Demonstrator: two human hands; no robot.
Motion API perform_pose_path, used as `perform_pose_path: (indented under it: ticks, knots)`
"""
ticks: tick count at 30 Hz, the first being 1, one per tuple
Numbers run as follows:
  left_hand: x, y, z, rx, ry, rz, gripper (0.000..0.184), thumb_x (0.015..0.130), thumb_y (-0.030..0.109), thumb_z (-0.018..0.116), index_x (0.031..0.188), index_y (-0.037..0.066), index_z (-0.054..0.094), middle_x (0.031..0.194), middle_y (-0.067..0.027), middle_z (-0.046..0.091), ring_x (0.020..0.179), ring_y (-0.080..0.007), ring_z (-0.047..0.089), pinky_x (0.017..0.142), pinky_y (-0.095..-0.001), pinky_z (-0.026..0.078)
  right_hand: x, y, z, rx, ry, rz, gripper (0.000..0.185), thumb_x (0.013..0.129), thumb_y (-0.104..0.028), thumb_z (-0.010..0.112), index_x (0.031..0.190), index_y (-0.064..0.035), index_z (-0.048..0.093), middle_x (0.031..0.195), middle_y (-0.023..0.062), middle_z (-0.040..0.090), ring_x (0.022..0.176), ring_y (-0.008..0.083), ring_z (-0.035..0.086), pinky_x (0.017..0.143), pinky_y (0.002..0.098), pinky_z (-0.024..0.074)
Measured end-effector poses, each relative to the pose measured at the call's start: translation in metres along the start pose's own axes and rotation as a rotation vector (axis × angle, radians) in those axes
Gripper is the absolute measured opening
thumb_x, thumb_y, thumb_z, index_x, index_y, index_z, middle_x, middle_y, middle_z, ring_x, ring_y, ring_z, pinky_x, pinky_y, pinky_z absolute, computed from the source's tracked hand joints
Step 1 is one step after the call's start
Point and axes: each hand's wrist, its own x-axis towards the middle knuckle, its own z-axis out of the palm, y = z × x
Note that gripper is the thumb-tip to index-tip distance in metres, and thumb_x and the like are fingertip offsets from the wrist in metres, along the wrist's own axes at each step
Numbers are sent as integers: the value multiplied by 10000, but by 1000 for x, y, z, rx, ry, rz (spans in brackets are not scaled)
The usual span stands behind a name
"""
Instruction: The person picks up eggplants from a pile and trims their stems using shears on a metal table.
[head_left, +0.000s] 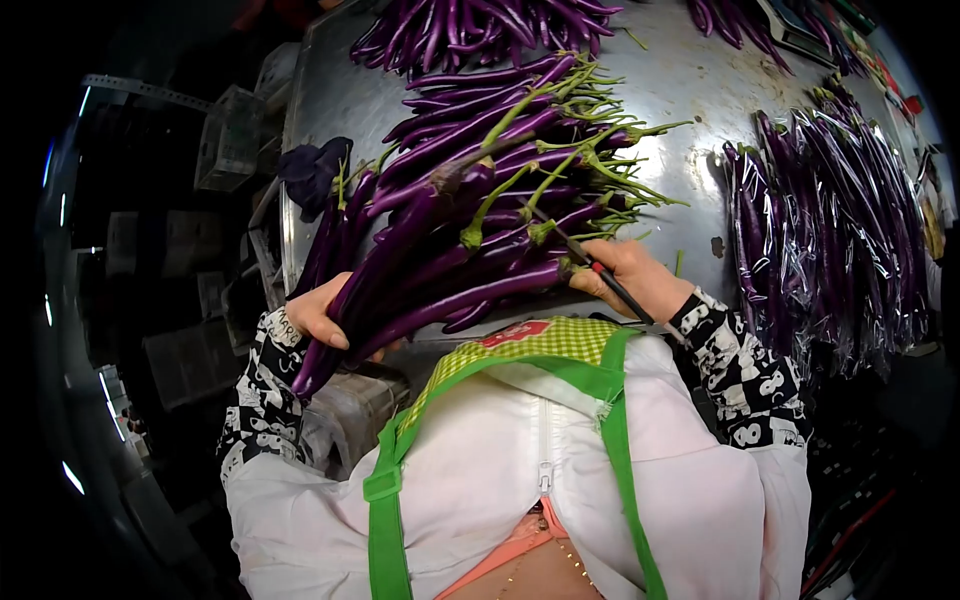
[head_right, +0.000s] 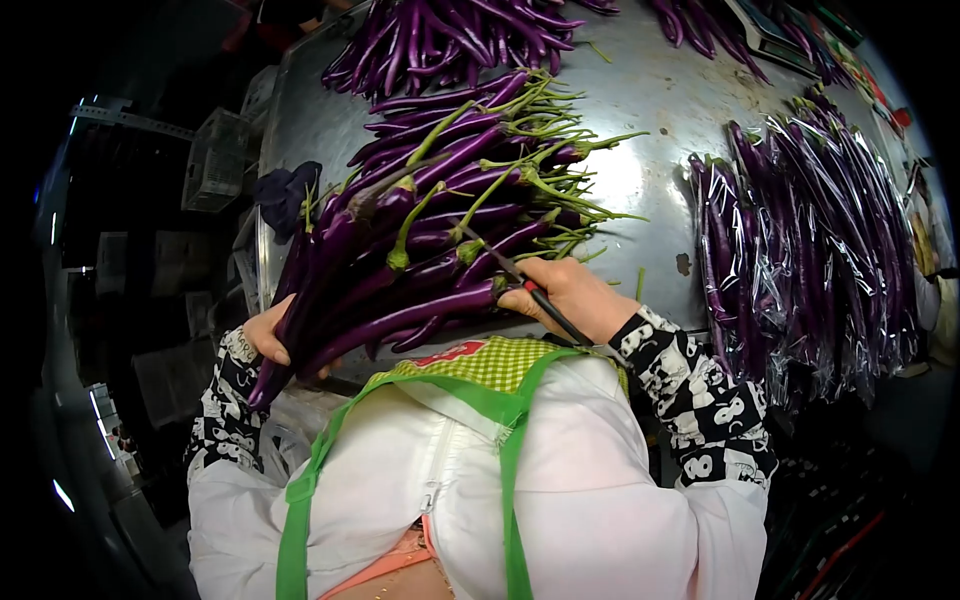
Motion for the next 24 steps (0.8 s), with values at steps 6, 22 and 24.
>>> perform_pose_path:
  ticks: [6, 22, 24]
  knots:
    - [2, -3, -4, -37, 7, -1, 905, 606, 216, 828, 1363, -36, 402, 1064, -212, 645, 868, -246, 684, 788, -368, 571, -13, -10, -12, -133, 86, -40, 369, 824, -300, 737, 990, -7, 586, 743, 165, 573, 673, 360, 581, 594, 424, 447]
    - [6, -9, -5, -41, -30, -17, 901, 620, 193, 836, 1376, -19, 392, 1065, -202, 650, 886, -242, 682, 808, -361, 564, 8, -44, 0, -283, -16, -116, 388, 842, -384, 705, 897, -27, 562, 675, 153, 564, 620, 355, 579, 545, 432, 444]
    - [6, -9, -6, -24, -37, -25, 903, 623, 189, 836, 1380, -16, 389, 1064, -199, 650, 890, -240, 679, 808, -359, 563, 6, -36, 5, -297, -12, -103, 411, 853, -403, 690, 789, -31, 528, 657, 161, 580, 611, 362, 594, 539, 446, 453]
